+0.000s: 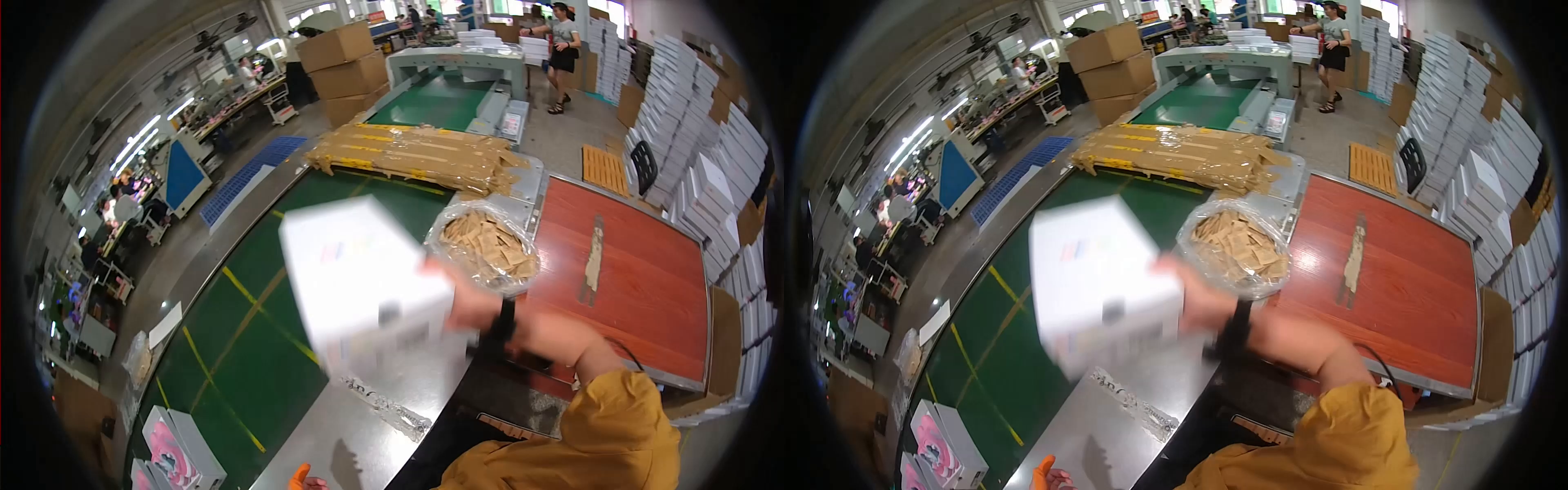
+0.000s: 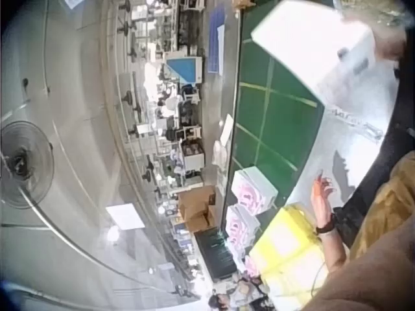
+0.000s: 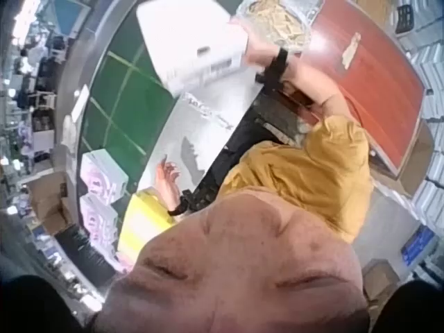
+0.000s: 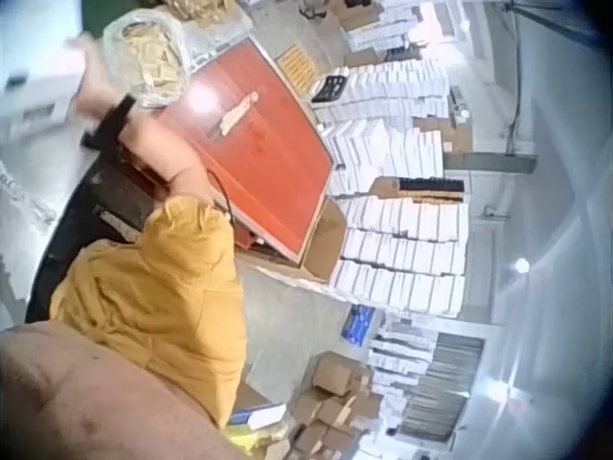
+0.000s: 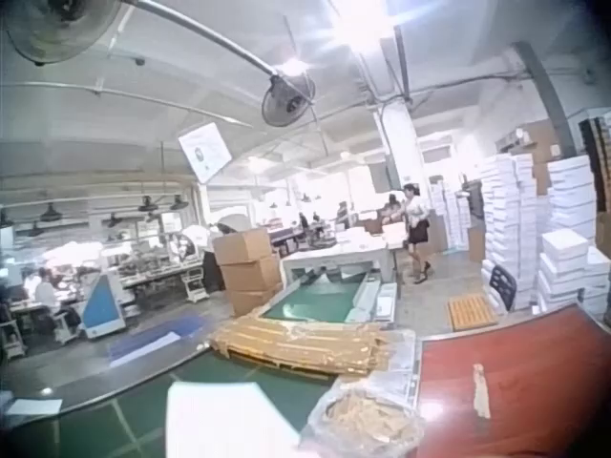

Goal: Packing pink sneakers into cardboard boxes with protective paper in a manufacturing facility.

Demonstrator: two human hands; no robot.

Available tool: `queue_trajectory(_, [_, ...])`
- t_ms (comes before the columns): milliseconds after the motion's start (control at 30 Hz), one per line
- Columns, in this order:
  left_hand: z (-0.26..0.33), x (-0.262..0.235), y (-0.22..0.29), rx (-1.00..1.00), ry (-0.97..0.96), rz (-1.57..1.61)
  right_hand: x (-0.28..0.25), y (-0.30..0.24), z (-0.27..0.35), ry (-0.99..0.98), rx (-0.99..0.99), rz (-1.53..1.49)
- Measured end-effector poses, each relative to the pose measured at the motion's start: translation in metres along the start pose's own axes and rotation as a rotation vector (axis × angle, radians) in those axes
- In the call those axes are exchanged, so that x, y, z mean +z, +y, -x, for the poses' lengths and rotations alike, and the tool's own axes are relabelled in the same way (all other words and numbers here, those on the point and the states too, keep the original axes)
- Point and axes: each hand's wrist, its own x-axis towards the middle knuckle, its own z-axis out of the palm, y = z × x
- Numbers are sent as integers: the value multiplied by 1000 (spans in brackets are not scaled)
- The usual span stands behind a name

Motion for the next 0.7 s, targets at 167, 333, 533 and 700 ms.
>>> queue_trajectory(167, [-9,-12,-1,29,-57,-212,-26,-122,-99,345,-507,358])
queue_trajectory(333, [-31,-81,-35,34,152,-304,21,-31,-86,-126,-215,761])
queue_trajectory(533, [-76,-208,-53,221,482,-708,25,118,-53,-617,36,1304])
queue_trajectory(700, [-117,-321,-38,378,759,-1112,54,154,-47,-726,181,1308])
